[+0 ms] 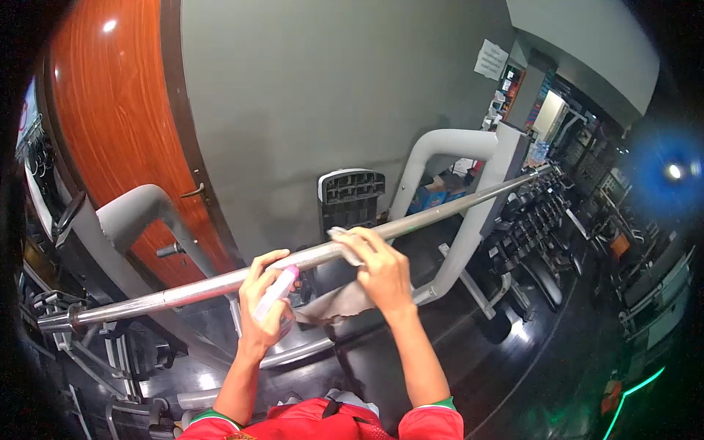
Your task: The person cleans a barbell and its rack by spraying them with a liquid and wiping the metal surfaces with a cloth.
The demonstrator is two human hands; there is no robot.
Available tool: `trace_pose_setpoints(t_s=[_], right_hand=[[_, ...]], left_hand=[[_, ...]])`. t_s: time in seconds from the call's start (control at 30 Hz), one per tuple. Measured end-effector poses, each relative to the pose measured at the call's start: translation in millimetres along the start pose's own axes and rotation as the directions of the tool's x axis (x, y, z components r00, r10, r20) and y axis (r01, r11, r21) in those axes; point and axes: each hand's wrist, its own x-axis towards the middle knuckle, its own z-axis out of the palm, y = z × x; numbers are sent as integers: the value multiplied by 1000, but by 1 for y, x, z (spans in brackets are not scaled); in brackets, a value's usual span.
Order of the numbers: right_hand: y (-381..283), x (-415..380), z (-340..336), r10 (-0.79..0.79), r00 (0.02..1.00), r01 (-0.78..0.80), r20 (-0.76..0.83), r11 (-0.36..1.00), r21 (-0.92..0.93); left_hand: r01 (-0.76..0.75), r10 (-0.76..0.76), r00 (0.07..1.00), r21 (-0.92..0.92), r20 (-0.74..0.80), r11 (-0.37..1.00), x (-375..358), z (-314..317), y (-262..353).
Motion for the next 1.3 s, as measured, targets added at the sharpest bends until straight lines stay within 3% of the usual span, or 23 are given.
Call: trace_pose_setpoints(t_s=[0.07, 0.13, 0.3, 0.4, 0.47, 0.5, 0.6, 0.67, 0.8, 0.87, 0.93, 1.0, 1.07, 1.13, 1.2, 1.27, 1.3], right_hand=[[15, 2, -10, 18, 999, -17, -42, 1000, 10], [29, 2, -16, 43, 997, -43, -60, 999, 3], [27, -3, -4, 39, 994, -36, -98, 999, 34], [4, -15, 13, -48, 999, 51, -24, 990, 128], [-13, -20, 17, -52, 998, 44, 33, 978, 205], [-16, -22, 19, -49, 999, 44, 13, 970, 238], [5, -26, 13, -75, 997, 70, 20, 984, 162], [25, -27, 10, -65, 995, 78, -78, 981, 175], [58, -26, -2, 76, 965, -56, -252, 995, 87], [70, -23, 2, 217, 905, -136, -365, 963, 234], [72, -29, 15, 384, 841, -207, -380, 879, 430], [60, -44, 38, 421, 813, -224, -402, 863, 452], [50, -69, 73, 594, 780, -325, -198, 654, 683], [22, -70, 79, 644, 750, -422, 150, 291, 859], [5, -65, 85, 622, 741, -324, 254, -1, 946], [0, -54, 72, 694, 632, -250, 345, -239, 938], [10, -54, 71, 695, 609, -255, 382, -284, 924]], left_hand=[[-76, 75, 997, 42, 7, 996, 7, 7, 3], [30, -31, 998, 6, 53, 1000, 10, 16, 17], [120, -119, 991, -5, 60, 993, 19, 36, 20], [86, -87, 996, 51, 10, 995, 17, 37, 11], [-112, 112, 994, 53, 5, 992, 13, 34, -2], [-20, 19, 1000, -29, -24, 999, 14, 36, 5], [-36, 36, 999, 10, 12, 999, 14, 32, 5], [15, -15, 1000, 8, 4, 1000, 13, 31, 10], [-37, 37, 999, 65, 1, 997, 14, 33, 7], [-35, 36, 999, 60, -13, 998, 14, 32, 9], [21, -22, 1000, 66, 16, 998, 14, 31, 13], [-23, 23, 1000, 82, 6, 996, 14, 33, 6], [-64, 64, 998, 103, 3, 993, 13, 32, 5], [-27, 27, 1000, 72, 1, 997, 13, 32, 7], [-26, 26, 1000, 77, 5, 997, 13, 32, 6], [-28, 27, 1000, 79, 11, 996, 14, 31, 6], [-35, 34, 999, 89, 15, 995, 14, 30, 7]])
